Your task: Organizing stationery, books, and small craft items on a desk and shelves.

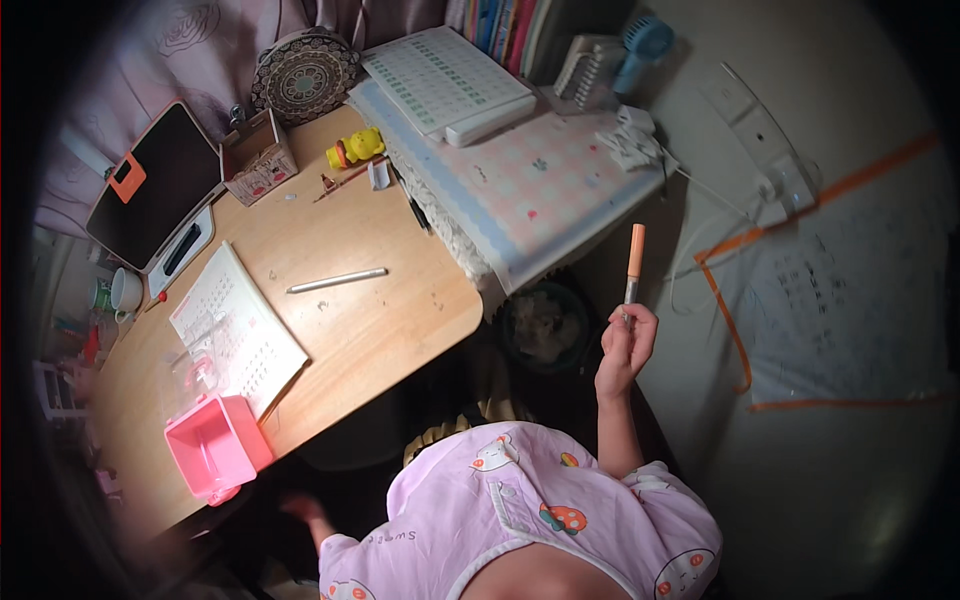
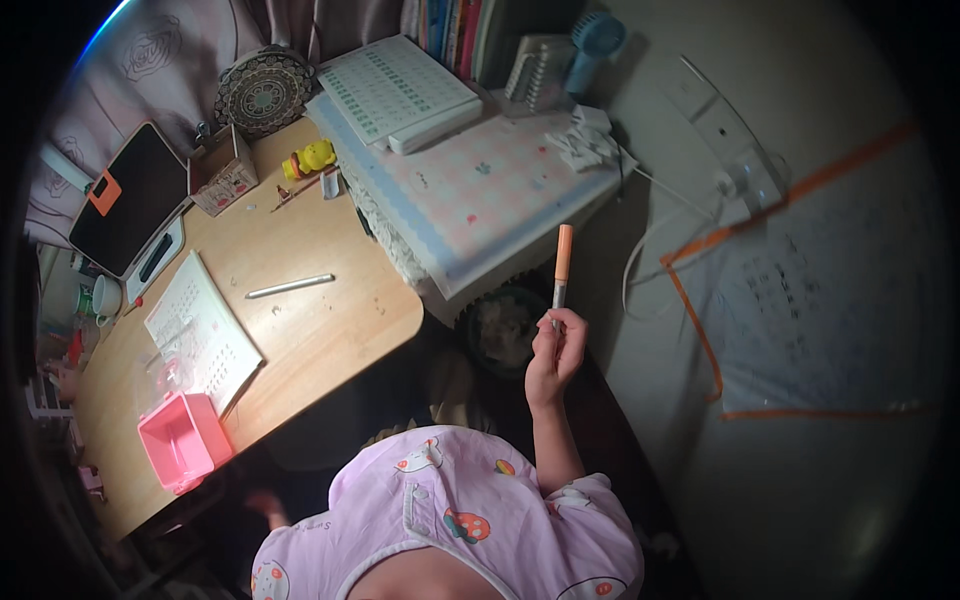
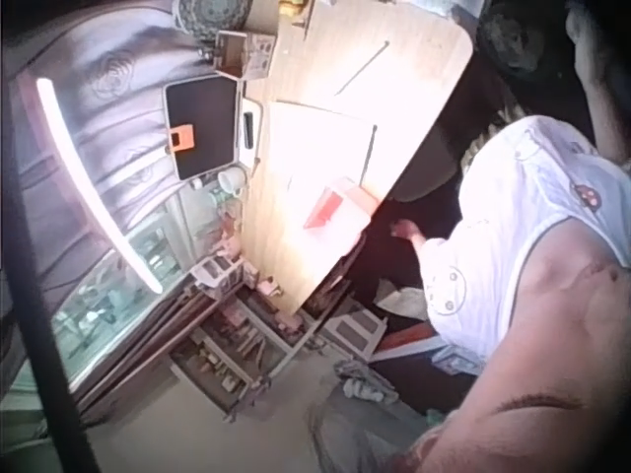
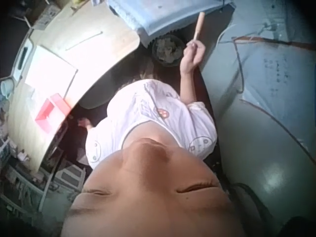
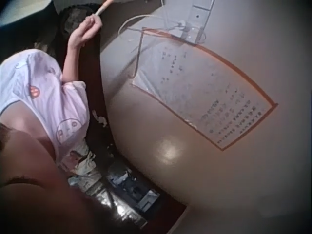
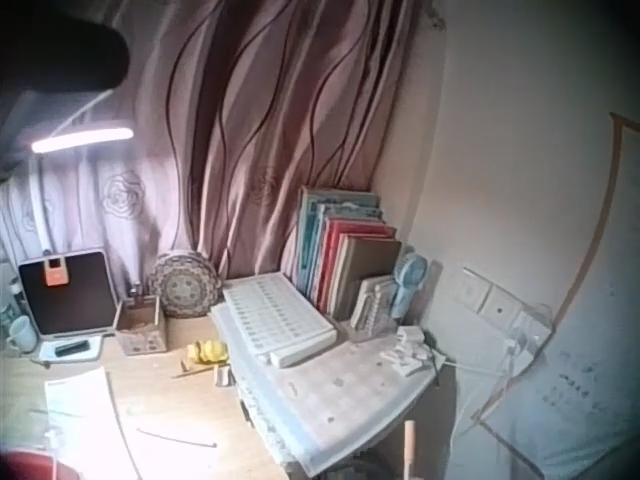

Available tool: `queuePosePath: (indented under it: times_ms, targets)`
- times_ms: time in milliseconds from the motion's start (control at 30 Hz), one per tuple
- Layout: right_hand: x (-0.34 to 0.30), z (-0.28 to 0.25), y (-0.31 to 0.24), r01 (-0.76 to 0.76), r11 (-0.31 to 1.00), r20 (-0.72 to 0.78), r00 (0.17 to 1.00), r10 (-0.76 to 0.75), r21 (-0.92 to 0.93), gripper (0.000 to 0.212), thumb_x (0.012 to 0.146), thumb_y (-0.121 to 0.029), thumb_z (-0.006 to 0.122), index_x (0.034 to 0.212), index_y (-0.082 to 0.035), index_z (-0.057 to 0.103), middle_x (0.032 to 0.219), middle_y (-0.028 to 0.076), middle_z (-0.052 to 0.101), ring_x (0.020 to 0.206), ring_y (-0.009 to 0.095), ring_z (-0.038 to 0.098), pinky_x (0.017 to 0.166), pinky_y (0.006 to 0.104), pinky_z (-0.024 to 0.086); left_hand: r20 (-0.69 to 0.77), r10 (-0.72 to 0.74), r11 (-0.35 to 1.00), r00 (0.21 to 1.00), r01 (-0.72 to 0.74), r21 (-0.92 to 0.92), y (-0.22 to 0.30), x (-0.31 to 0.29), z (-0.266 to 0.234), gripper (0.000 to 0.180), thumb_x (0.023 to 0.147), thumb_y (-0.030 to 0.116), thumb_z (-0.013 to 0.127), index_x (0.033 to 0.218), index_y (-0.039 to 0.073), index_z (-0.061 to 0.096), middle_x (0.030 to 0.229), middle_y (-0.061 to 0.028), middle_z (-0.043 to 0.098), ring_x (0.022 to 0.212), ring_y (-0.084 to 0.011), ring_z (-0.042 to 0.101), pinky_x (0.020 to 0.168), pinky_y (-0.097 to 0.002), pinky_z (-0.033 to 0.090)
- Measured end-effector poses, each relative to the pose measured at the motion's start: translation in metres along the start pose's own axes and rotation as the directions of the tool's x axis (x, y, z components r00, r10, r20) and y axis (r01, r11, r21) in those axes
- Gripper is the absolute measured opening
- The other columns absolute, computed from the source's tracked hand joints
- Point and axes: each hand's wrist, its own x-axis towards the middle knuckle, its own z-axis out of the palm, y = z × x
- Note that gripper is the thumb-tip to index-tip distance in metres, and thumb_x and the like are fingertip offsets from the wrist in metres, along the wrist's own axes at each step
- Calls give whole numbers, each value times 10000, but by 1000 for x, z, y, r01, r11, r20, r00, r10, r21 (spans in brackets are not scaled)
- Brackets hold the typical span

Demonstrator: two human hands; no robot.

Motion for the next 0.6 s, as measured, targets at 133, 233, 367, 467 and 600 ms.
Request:
queuePosePath:
  times_ms: [133, 233, 367, 467, 600]
  targets:
    - [52, 38, 11, 131, 982, 138, 984, -112, -135, 284, 761, -16, 452, 1024, -43, 349, 640, -21, 360, 509, 24, 283, 464, 151, 245, 169, 984, 133, 49, -838, -530, 45, -121, -86, 216, 727, 183, 416, 791, 62, 584, 737, -144, 583, 634, -259, 570, 573, -351, 460]
    - [84, 70, 30, 101, 992, 181, 980, -85, -80, 319, 756, -23, 481, 1035, -3, 328, 596, 3, 434, 533, 59, 407, 503, 186, 324, 199, 975, -10, -104, -906, -423, 66, -147, -259, 238, 724, 196, 418, 800, 29, 570, 720, -171, 573, 610, -296, 563, 560, -369, 460]
    - [128, 97, 67, 206, 958, 236, 959, -157, -199, 179, 780, -68, 467, 931, 14, 418, 653, 57, 492, 500, 111, 501, 479, 217, 399, -245, 951, -270, -188, -892, -362, 112, -121, -451, 201, 757, 207, 443, 712, 19, 498, 587, -145, 523, 594, -319, 526, 542, -398, 422]
    - [138, 107, 86, -31, 991, 209, 976, 58, -130, 146, 792, -93, 463, 883, 16, 431, 646, 43, 469, 507, 108, 503, 450, 223, 401, -585, 796, -359, 156, -657, -663, 182, -106, -533, 266, 753, 253, 513, 691, -4, 483, 563, -162, 482, 539, -321, 477, 505, -361, 391]
    - [128, 107, 90, 271, 956, 224, 944, -241, -111, 138, 797, -94, 456, 872, 18, 430, 660, 50, 464, 495, 103, 500, 442, 219, 401, -754, 346, -17, 558, -800, -600, 300, -56, -560, 346, 752, 300, 491, 757, -46, 508, 613, -164, 542, 676, -332, 540, 606, -375, 426]
